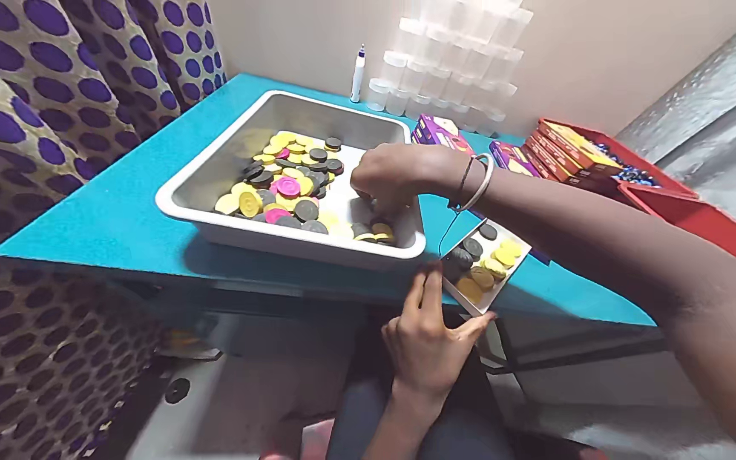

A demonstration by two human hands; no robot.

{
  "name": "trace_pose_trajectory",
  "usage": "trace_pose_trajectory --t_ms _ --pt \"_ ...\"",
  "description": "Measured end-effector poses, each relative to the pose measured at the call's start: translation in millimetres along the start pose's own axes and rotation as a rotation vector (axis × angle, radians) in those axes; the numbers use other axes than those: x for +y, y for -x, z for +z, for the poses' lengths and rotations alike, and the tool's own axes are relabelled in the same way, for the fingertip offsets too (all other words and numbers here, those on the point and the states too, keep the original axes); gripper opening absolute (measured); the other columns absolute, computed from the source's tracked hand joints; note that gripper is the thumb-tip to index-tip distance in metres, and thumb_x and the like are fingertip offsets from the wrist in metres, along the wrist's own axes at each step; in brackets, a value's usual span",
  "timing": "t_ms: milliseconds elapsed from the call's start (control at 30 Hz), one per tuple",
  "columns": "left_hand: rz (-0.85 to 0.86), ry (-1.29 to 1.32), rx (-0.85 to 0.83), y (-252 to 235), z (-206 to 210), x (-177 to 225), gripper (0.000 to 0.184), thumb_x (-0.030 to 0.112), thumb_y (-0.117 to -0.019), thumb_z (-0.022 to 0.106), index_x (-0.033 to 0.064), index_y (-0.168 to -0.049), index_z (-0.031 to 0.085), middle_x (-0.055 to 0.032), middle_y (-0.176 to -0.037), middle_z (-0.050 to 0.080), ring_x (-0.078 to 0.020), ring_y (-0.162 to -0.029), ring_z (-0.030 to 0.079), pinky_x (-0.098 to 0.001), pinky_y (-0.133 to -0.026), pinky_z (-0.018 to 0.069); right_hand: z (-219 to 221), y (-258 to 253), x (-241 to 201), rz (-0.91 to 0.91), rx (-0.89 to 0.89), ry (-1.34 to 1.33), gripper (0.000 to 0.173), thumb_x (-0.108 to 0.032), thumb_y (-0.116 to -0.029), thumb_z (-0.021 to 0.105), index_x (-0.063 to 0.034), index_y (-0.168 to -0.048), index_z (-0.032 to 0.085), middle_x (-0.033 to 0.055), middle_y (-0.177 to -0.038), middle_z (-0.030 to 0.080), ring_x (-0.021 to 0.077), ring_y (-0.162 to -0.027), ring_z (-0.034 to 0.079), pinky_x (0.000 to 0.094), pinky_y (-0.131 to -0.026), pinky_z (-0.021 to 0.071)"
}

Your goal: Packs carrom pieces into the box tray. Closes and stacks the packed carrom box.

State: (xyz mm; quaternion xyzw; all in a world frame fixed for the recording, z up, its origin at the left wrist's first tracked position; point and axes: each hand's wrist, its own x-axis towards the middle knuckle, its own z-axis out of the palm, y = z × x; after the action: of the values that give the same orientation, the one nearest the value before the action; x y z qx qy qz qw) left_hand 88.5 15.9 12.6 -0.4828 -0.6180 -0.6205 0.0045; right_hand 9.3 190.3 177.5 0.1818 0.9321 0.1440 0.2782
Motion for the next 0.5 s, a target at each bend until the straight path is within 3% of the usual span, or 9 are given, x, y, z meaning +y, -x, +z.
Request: trace_pose_trajectory --t_ms 67,100,167,233,267,367,500 --pt "-0.001 0.003 0.003 0 0 0 0.077 0.056 -0.0624 0.086 0.0035 -0.119 0.076 -0.0149 -0.118 0.075 -0.0177 -0.059 0.069 -0.0358 -0.043 0.0504 -1 -3 2 -0.024 0.065 0.002 0.026 -0.022 -0.0825 0.081 -0.0047 -0.081 0.061 0.0108 -0.074 0.058 0.0319 -0.073 0.062 0.0526 -0.058 0.0465" --pt "-0.002 0.003 -0.003 1 0 0 0.078 0.056 -0.0623 0.087 0.0042 -0.119 0.076 -0.0139 -0.119 0.075 -0.0171 -0.059 0.070 -0.0354 -0.043 0.0506 -3 -4 4 -0.057 0.142 -0.039 0.026 -0.025 -0.0814 0.080 -0.0050 -0.084 0.063 0.0100 -0.074 0.058 0.0313 -0.072 0.062 0.0527 -0.058 0.0466" --pt "0.001 -0.003 -0.003 0 0 0 0.078 0.057 -0.0616 0.087 0.0044 -0.119 0.076 -0.0124 -0.115 0.075 -0.0160 -0.057 0.067 -0.0349 -0.042 0.0502 -11 -5 2 -0.188 0.320 -0.178 0.027 -0.027 -0.0839 0.079 -0.0051 -0.096 0.069 0.0079 -0.081 0.066 0.0267 -0.077 0.066 0.0502 -0.066 0.0505" --pt "-0.003 -0.020 -0.002 0 1 0 0.080 0.058 -0.0604 0.086 0.0053 -0.120 0.076 -0.0106 -0.111 0.076 -0.0163 -0.060 0.069 -0.0355 -0.043 0.0512 -15 -9 -10 -0.352 0.460 -0.288 0.028 -0.028 -0.0883 0.077 -0.0053 -0.103 0.071 0.0069 -0.089 0.073 0.0218 -0.081 0.072 0.0462 -0.074 0.0584" --pt "-0.004 -0.022 -0.004 0 1 -1 0.082 0.059 -0.0600 0.086 0.0055 -0.121 0.075 -0.0104 -0.112 0.076 -0.0168 -0.063 0.071 -0.0356 -0.043 0.0518 -15 -12 -19 -0.400 0.492 -0.306 0.026 -0.025 -0.0889 0.076 -0.0045 -0.104 0.071 0.0081 -0.091 0.073 0.0223 -0.082 0.071 0.0460 -0.075 0.0573" --pt "0.001 -0.015 -0.008 1 1 -1 0.083 0.060 -0.0614 0.086 0.0050 -0.123 0.074 -0.0111 -0.112 0.076 -0.0178 -0.064 0.071 -0.0356 -0.043 0.0519 -12 -20 -35 -0.406 0.476 -0.218 0.020 -0.017 -0.0903 0.070 -0.0036 -0.105 0.069 0.0116 -0.089 0.067 0.0281 -0.082 0.066 0.0485 -0.071 0.0512" --pt "0.014 -0.023 0.001 -1 0 0 0.083 0.059 -0.0609 0.087 0.0044 -0.122 0.074 -0.0121 -0.116 0.075 -0.0181 -0.068 0.073 -0.0351 -0.044 0.0525 -18 -22 -35 -0.445 0.452 -0.206 0.014 -0.014 -0.0940 0.069 -0.0032 -0.102 0.073 0.0112 -0.089 0.071 0.0272 -0.083 0.067 0.0484 -0.074 0.0508"
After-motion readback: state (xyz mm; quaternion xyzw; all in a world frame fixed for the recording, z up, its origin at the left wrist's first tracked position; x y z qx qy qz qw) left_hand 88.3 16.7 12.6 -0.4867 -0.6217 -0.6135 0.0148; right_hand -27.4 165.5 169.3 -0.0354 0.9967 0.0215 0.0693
